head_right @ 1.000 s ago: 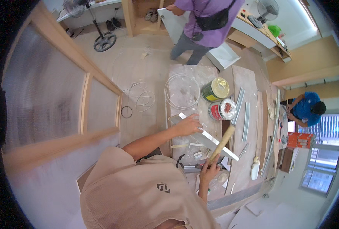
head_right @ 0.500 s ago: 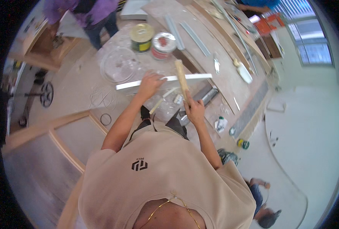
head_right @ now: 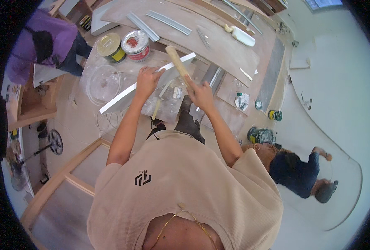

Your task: The person assembles a white cabinet door by attaching a long white trim piece to its edge using a hammer and a metal hinge. They repeatedly position the trim, tap it into place, and adjust the hinge alignment on the door surface.

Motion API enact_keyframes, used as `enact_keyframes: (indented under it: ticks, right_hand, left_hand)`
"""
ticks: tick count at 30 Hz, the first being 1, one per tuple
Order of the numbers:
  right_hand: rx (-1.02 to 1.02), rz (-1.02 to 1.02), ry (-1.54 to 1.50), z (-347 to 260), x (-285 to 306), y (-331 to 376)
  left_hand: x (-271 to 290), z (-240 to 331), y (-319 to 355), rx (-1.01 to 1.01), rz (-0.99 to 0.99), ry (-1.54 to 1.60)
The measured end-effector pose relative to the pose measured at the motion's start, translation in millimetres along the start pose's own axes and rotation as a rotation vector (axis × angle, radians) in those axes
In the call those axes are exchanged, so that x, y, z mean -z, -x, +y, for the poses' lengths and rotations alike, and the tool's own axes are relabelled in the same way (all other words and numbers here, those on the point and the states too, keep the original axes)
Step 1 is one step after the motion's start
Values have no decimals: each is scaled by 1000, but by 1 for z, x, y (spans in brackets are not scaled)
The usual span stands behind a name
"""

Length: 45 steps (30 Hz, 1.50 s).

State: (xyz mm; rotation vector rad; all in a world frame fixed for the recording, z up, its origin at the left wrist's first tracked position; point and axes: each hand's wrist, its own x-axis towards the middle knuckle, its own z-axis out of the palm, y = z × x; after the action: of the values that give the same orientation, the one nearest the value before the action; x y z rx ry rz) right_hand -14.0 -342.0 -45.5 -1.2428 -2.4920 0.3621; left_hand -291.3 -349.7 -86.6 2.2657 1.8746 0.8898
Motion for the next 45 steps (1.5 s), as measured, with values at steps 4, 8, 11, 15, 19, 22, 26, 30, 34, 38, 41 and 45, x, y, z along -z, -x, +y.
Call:
enact_keyframes:
  ticks: [4, 8, 11, 15, 19, 22, 26, 30, 34, 38, 41, 45]
  right_hand:
    - [-31, 164, -77, 6, 9, -4]
    - [-24, 29, 3, 45, 3, -6]
    - [-31, 139, -57, 39, 17, -7]
    - [-44, 167, -38, 47, 13, -1]
    - [-48, 107, 1, 62, 11, 3]
    - [-52, 203, -48, 49, 20, 3]
    - [-51, 189, -104, 48, 10, 4]
    - [-33, 81, -10, 57, -3, 0]
    - [-60, 100, -62, 20, 22, 0]
    - [-11, 9, -15, 15, -11, 7]
    - [-12, -14, -23, -9, -7, 3]
    - [161, 74, -149, -57, -26, 5]
  left_hand:
    - [-12, 11, -16, -25, -26, 16]
    - [-26, 23, -35, -48, -44, 45]
    - [-32, 23, -49, -50, -40, 49]
    - [-40, 24, -50, -81, -13, 57]
    - [-36, 24, -52, -83, -46, 26]
    - [-34, 28, -52, -75, -55, 40]
    - [-34, 27, -49, -68, -41, 48]
    - [-17, 24, -47, -46, -116, 112]
    - [18, 6, -8, 23, -109, 25]
    - [64, -17, 66, 213, -124, -77]
    - [103, -44, 108, 312, -67, -146]
    - [129, -81, 188, 505, 8, -54]
